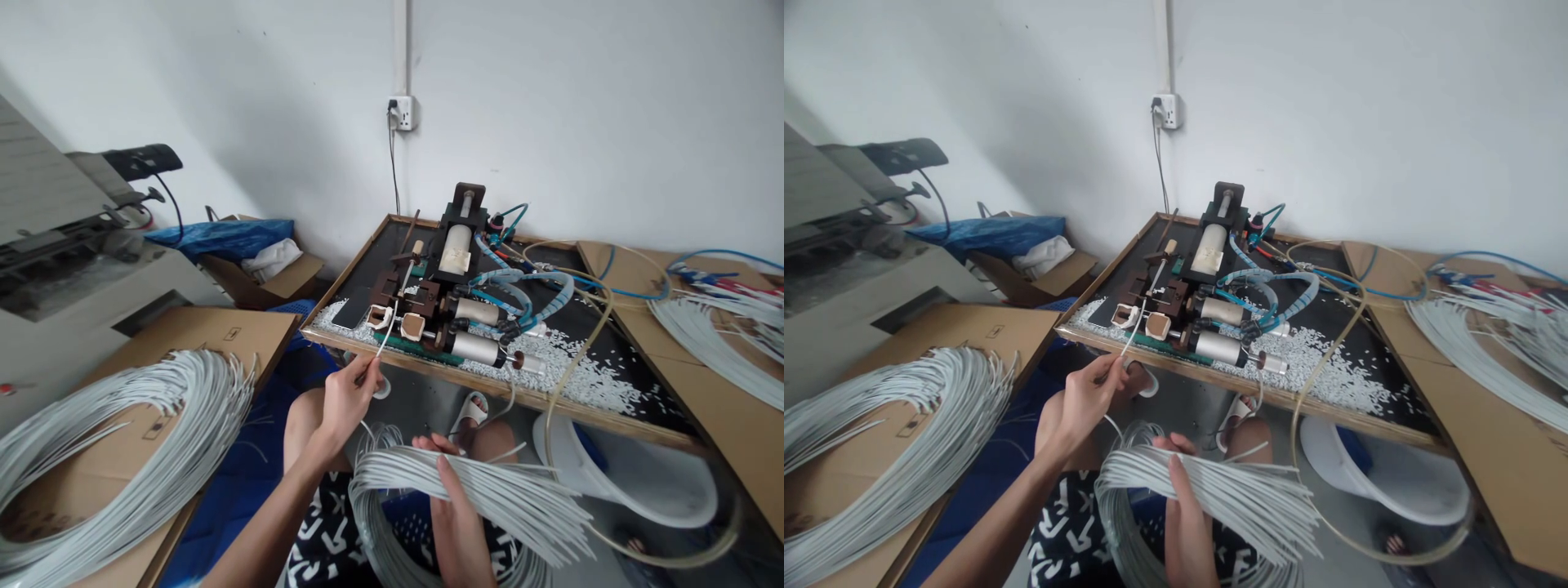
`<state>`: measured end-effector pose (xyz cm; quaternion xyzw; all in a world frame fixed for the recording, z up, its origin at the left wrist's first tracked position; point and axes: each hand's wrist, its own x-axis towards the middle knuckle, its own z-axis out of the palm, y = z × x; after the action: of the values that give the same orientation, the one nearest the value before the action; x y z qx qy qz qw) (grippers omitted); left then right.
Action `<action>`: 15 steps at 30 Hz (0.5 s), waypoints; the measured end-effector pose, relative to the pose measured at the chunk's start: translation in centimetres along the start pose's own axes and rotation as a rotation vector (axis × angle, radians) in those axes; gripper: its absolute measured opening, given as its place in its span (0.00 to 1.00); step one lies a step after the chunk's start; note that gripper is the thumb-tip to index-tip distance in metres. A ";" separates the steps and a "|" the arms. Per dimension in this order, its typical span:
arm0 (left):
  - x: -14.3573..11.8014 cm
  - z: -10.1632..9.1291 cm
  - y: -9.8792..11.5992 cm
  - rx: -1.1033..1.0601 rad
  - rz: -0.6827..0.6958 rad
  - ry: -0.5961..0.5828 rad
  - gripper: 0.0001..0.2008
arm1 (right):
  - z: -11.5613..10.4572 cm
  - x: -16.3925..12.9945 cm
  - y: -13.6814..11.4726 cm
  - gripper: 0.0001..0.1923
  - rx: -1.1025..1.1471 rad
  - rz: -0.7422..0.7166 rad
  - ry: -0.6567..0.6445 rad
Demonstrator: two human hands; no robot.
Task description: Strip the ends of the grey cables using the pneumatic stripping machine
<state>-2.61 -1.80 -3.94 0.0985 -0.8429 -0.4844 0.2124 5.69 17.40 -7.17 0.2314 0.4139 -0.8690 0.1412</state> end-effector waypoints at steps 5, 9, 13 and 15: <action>0.3 0.4 0.4 -0.073 -0.037 0.004 0.17 | -0.5 0.2 0.2 0.20 -0.061 -0.036 -0.018; 0.4 0.4 0.8 -0.127 -0.059 -0.005 0.17 | -0.8 0.2 0.3 0.18 -0.104 -0.102 -0.037; 0.5 0.2 1.2 -0.127 -0.075 -0.001 0.17 | -0.6 0.1 0.3 0.16 -0.034 -0.066 -0.021; 0.5 0.1 1.3 -0.128 -0.080 0.001 0.17 | -0.4 0.0 0.2 0.15 -0.033 -0.072 -0.016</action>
<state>-3.02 -1.24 -2.74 0.1188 -0.8055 -0.5453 0.1992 5.87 17.63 -7.56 0.2071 0.4353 -0.8683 0.1168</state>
